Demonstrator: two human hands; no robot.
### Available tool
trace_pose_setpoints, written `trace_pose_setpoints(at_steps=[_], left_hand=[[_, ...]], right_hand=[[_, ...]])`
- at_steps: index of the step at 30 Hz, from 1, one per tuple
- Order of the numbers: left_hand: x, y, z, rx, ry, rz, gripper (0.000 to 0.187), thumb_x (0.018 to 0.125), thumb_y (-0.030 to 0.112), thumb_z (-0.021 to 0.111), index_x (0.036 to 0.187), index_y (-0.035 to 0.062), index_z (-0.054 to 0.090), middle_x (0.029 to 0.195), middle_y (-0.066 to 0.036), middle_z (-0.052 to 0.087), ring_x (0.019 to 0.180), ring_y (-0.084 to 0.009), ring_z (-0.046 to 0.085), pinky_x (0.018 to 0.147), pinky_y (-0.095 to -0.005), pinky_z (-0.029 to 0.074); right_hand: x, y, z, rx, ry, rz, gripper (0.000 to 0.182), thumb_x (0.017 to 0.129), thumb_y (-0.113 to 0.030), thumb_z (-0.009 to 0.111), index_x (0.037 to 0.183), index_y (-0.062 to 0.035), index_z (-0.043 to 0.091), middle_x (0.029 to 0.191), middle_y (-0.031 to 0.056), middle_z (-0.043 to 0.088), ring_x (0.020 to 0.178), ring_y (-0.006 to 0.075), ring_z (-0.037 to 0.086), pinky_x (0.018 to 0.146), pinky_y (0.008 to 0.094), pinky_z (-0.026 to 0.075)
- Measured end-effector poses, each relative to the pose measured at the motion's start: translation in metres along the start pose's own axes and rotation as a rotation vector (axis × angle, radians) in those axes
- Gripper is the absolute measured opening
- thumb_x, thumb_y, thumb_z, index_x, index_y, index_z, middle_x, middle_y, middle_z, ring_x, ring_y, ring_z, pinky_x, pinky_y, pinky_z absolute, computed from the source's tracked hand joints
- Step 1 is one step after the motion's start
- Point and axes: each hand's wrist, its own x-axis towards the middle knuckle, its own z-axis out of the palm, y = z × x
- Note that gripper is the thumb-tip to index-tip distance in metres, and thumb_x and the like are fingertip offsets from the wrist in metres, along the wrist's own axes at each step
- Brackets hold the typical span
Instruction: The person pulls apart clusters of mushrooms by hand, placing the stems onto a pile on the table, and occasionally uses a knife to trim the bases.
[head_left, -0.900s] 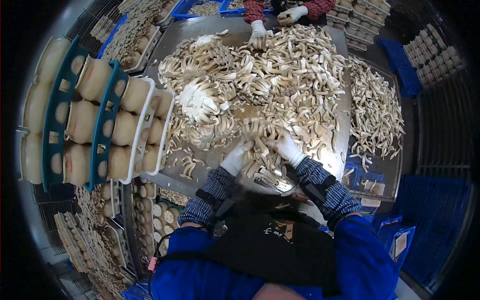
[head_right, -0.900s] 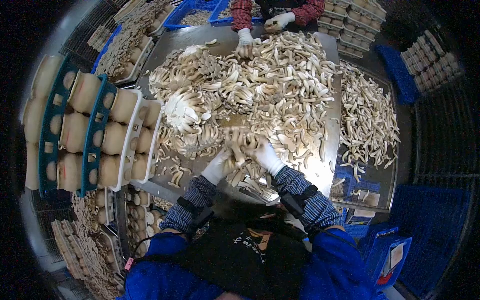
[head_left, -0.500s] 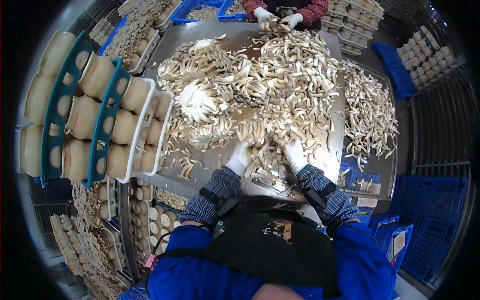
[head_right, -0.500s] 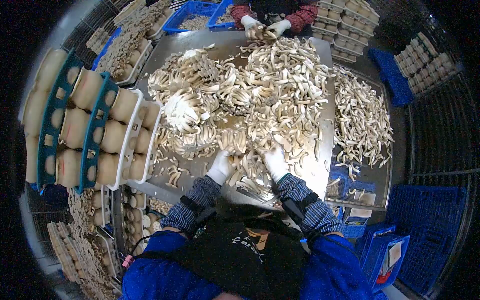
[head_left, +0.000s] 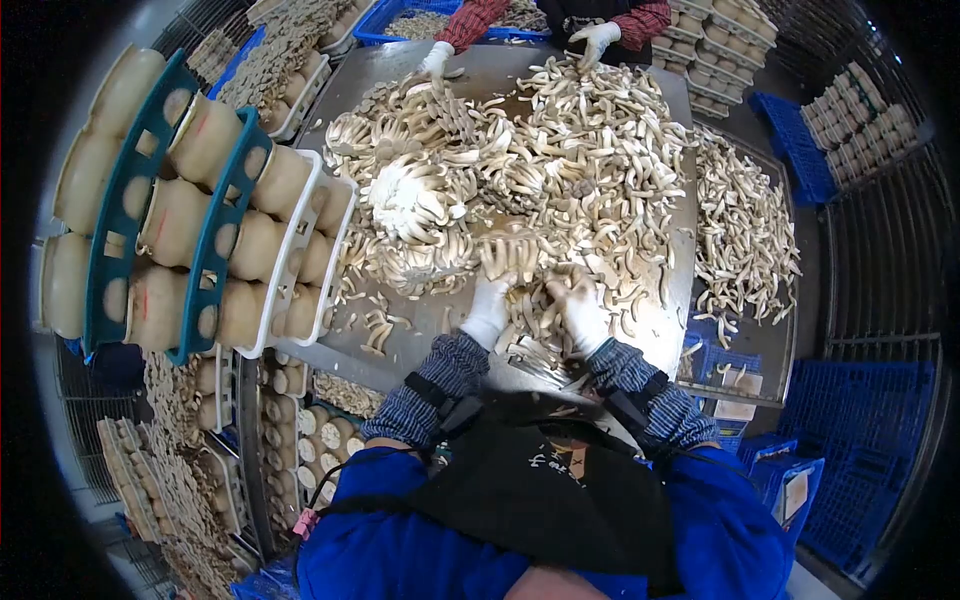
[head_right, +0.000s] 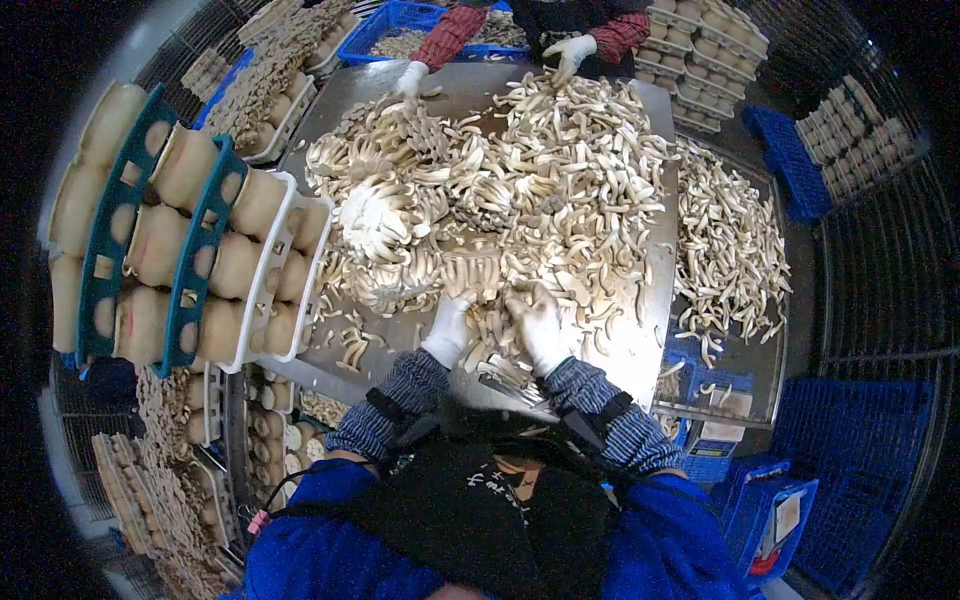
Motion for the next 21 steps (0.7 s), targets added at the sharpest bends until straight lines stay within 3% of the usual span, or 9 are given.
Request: trace_pose_setpoints(at_steps=[3, 8, 10, 12, 14, 15, 19, 20, 21], left_hand=[[-0.016, -0.008, 0.027, 0.258, -0.136, 0.248, 0.088, 0.081, 0.0, 0.067, 0.154, 0.0112, 0.02, 0.15, -0.009, 0.04, 0.125, -0.0217, 0.052, 0.097, -0.0337, 0.05], [-0.024, 0.022, 0.041, 0.059, 0.04, -0.018, 0.091, 0.079, 0.002, 0.067, 0.154, 0.012, 0.016, 0.149, -0.009, 0.04, 0.131, -0.0213, 0.045, 0.105, -0.0333, 0.042], [-0.018, 0.02, 0.033, 0.254, -0.143, -0.023, 0.078, 0.081, -0.008, 0.06, 0.149, 0.0089, 0.027, 0.148, -0.013, 0.038, 0.128, -0.025, 0.048, 0.097, -0.0373, 0.051], [-0.018, 0.004, 0.025, 0.317, -0.126, 0.018, 0.08, 0.082, -0.012, 0.055, 0.152, 0.0102, 0.022, 0.153, -0.013, 0.033, 0.135, -0.0253, 0.043, 0.105, -0.0379, 0.045], [-0.005, 0.0, 0.003, 0.352, -0.169, 0.022, 0.084, 0.083, -0.008, 0.057, 0.154, 0.0123, 0.017, 0.15, -0.009, 0.039, 0.136, -0.0195, 0.041, 0.107, -0.03, 0.04], [-0.004, -0.008, 0.009, 0.049, -0.179, 0.212, 0.087, 0.083, -0.008, 0.058, 0.155, 0.0175, 0.016, 0.153, -0.006, 0.036, 0.132, -0.0182, 0.046, 0.104, -0.0297, 0.043], [-0.009, 0.004, -0.007, 0.216, -0.307, -0.087, 0.085, 0.083, 0.0, 0.063, 0.154, 0.0166, 0.019, 0.151, -0.004, 0.037, 0.11, -0.0163, 0.057, 0.089, -0.0295, 0.051], [-0.009, -0.002, -0.008, 0.215, -0.301, -0.09, 0.085, 0.083, 0.0, 0.063, 0.154, 0.0166, 0.019, 0.151, -0.004, 0.037, 0.11, -0.0163, 0.057, 0.089, -0.0295, 0.051], [-0.011, -0.01, -0.002, 0.147, -0.352, -0.083, 0.083, 0.084, 0.002, 0.063, 0.153, 0.0175, 0.021, 0.152, -0.005, 0.036, 0.107, -0.0169, 0.057, 0.088, -0.0306, 0.052]], right_hand=[[0.037, 0.026, -0.012, -0.534, 0.052, -0.496, 0.026, 0.088, -0.012, 0.066, 0.107, 0.0051, 0.062, 0.095, 0.0133, 0.067, 0.085, 0.0188, 0.065, 0.074, 0.0313, 0.051], [0.013, 0.004, -0.009, -0.368, 0.08, -0.277, 0.032, 0.087, -0.014, 0.065, 0.115, 0.0026, 0.061, 0.106, 0.0152, 0.067, 0.096, 0.0187, 0.062, 0.086, 0.0317, 0.049], [0.024, -0.001, -0.009, -0.178, -0.036, -0.368, 0.037, 0.089, -0.016, 0.066, 0.12, 0.0031, 0.059, 0.097, 0.0101, 0.07, 0.079, 0.0169, 0.064, 0.073, 0.0293, 0.052], [0.021, 0.004, -0.023, -0.314, -0.071, -0.253, 0.033, 0.089, -0.018, 0.067, 0.116, 0.0022, 0.062, 0.093, 0.0079, 0.07, 0.073, 0.0144, 0.063, 0.068, 0.0279, 0.052], [0.032, 0.024, -0.036, -0.514, -0.159, -0.445, 0.028, 0.089, -0.018, 0.067, 0.108, 0.0018, 0.066, 0.088, 0.0082, 0.071, 0.069, 0.0135, 0.064, 0.063, 0.0273, 0.052], [0.024, 0.011, -0.028, -0.303, -0.073, -0.133, 0.032, 0.093, -0.02, 0.063, 0.117, 0.0008, 0.062, 0.096, 0.0103, 0.07, 0.08, 0.0179, 0.067, 0.073, 0.0274, 0.054], [0.033, 0.02, -0.032, -0.172, 0.033, -0.195, 0.027, 0.09, -0.014, 0.066, 0.113, 0.0, 0.064, 0.088, 0.0079, 0.071, 0.07, 0.0123, 0.065, 0.061, 0.0247, 0.053], [0.031, 0.026, -0.029, -0.504, 0.029, -0.263, 0.029, 0.091, -0.012, 0.064, 0.117, 0.0, 0.061, 0.088, 0.0079, 0.069, 0.07, 0.0134, 0.065, 0.061, 0.0264, 0.054], [0.029, 0.028, -0.023, -0.405, -0.034, -0.117, 0.032, 0.091, -0.012, 0.063, 0.121, 0.0013, 0.058, 0.086, 0.0079, 0.069, 0.069, 0.0137, 0.065, 0.061, 0.0283, 0.055]])
